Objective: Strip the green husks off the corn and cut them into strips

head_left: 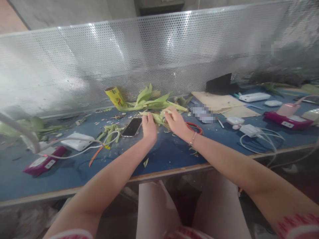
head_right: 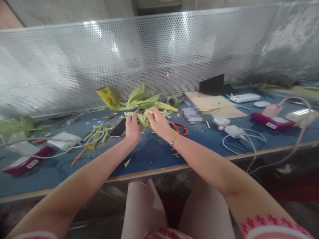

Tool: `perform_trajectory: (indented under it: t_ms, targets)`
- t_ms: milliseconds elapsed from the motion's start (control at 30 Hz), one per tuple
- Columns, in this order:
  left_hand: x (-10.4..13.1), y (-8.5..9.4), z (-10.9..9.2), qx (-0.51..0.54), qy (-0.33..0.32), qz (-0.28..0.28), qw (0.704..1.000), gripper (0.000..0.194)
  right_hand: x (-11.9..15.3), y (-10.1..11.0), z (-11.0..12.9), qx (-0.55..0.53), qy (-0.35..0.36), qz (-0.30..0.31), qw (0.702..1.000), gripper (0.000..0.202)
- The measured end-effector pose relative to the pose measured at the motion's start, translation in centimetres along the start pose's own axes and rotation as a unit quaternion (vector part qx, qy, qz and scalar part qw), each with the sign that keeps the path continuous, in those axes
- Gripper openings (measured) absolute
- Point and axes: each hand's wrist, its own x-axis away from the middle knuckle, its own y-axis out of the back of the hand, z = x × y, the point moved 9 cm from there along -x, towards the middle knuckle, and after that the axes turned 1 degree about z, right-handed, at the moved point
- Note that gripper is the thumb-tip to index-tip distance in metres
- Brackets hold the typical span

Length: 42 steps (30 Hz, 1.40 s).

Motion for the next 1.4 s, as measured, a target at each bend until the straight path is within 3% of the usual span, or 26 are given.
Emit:
perform_trajectory:
  t_ms: [100, 267, 633, 800, 967, 1133, 1400]
  targets:
    - [0.5, -0.5, -0.3, 0.029, 0.01, 0.003, 1.0, 0.035, -0.2, -0.2, 0.4, 0.02, 0.017, 0.005, 1.0, 0.024]
    - [1.2, -1.7, -0.1, 0.056, 0.042, 0.06, 0.996, 0.03, -0.5, -0.1, 0.4, 0.02, 0.0, 0.0, 1.0, 0.022]
    - [1.8, -2.1, -1.5, 0.039, 0.009, 0.064, 0.997, 0.021, -0.5, 0.5, 0.3, -0.012, 0.016, -0.046, 0.999, 0.023]
    - [1.6, -2.3, -0.6, 0.07, 0.05, 0.091, 0.992, 0.009, -0.8, 0.6, 0.0, 0.002, 0.011, -0.031, 0.999, 0.022]
    - [1.5, -2.0, -0.4, 0.07, 0.078, 0.079, 0.991, 0.019, -1.0, 0.1, -0.2, -0.01, -0.004, 0.006, 1.0, 0.023]
    - [1.4, -2.9, -0.3, 0.089, 0.12, 0.133, 0.98, 0.029, -1.3, -0.2, -1.1, -0.034, -0.038, 0.016, 0.999, 0.019]
    - [1.1, -2.8, 0.3, 0.097, 0.149, 0.134, 0.975, 0.015, -1.4, -0.2, -1.3, -0.039, -0.031, 0.009, 0.999, 0.021]
